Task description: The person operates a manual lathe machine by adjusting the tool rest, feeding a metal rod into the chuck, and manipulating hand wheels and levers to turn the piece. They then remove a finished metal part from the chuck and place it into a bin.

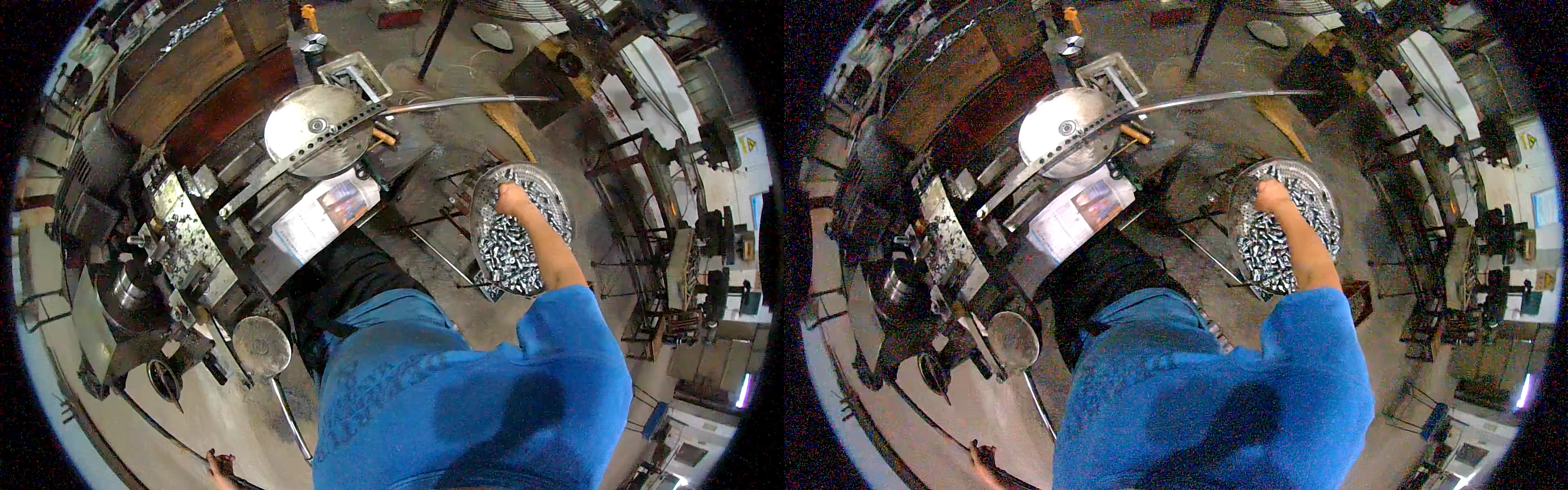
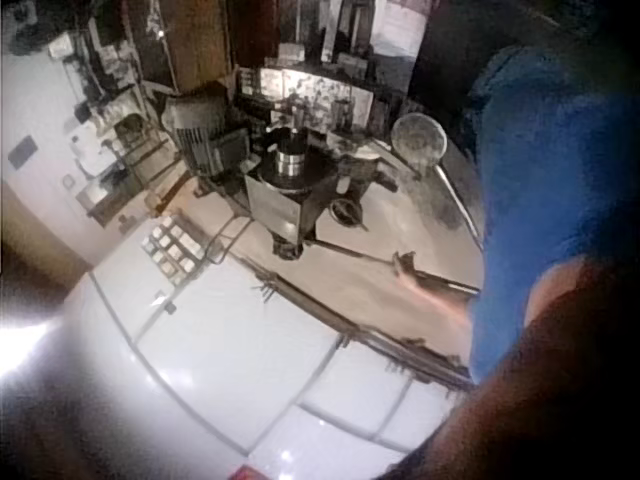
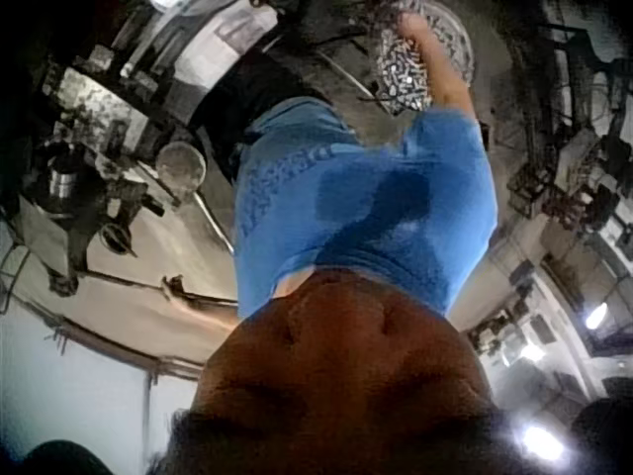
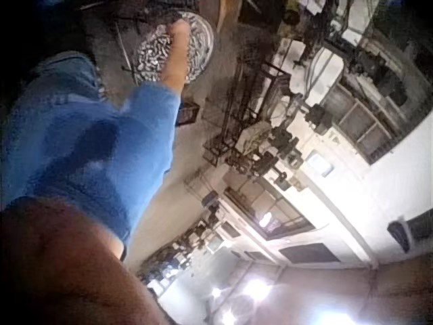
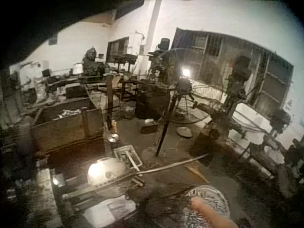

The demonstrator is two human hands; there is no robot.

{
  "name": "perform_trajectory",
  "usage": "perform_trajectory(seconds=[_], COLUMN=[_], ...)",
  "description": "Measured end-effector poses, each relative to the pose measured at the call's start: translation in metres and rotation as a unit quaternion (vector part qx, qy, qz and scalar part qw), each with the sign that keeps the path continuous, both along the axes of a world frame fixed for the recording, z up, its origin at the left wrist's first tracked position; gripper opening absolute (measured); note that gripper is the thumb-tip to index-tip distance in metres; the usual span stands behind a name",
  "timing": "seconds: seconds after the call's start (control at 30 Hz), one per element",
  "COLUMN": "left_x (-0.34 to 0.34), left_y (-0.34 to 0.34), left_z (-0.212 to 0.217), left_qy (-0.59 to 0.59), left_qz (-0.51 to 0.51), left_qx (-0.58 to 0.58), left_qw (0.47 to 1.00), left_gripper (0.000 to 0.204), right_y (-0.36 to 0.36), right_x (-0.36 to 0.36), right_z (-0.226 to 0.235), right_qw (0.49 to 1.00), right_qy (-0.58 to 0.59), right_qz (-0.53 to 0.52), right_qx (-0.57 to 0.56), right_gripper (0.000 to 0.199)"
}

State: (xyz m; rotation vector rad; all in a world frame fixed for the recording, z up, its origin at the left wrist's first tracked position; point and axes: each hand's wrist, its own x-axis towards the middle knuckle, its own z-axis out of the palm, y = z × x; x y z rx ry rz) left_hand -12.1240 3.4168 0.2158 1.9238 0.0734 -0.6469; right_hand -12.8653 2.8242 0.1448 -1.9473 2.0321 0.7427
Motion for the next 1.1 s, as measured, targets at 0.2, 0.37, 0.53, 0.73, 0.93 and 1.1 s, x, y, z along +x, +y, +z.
perform_trajectory(seconds=[0.2,0.37,0.53,0.73,0.93,1.1], left_x=[-0.012,-0.031,-0.034,-0.068,-0.123,-0.177], left_y=[-0.004,-0.036,-0.042,-0.082,-0.188,-0.302], left_z=[0.003,0.022,0.031,0.098,0.151,0.161], left_qy=[-0.019,-0.060,-0.126,-0.511,-0.331,-0.066], left_qz=[-0.009,-0.007,-0.034,-0.222,-0.121,-0.343], left_qx=[-0.032,-0.005,0.055,0.434,-0.079,-0.294], left_qw=[0.999,0.998,0.990,0.708,0.933,0.890], left_gripper=[0.038,0.033,0.025,0.027,0.025,0.031], right_y=[0.011,0.005,-0.002,-0.008,0.028,0.097], right_x=[-0.010,-0.027,-0.024,-0.033,0.157,0.341], right_z=[0.005,-0.017,-0.032,-0.029,0.106,0.197], right_qw=[0.997,0.998,0.992,0.984,0.834,0.623], right_qy=[-0.019,-0.038,-0.057,-0.037,-0.502,-0.653], right_qz=[0.068,0.034,0.090,0.078,0.169,0.429], right_qx=[-0.022,-0.021,-0.068,-0.159,-0.154,-0.041], right_gripper=[0.027,0.029,0.028,0.031,0.042,0.051])
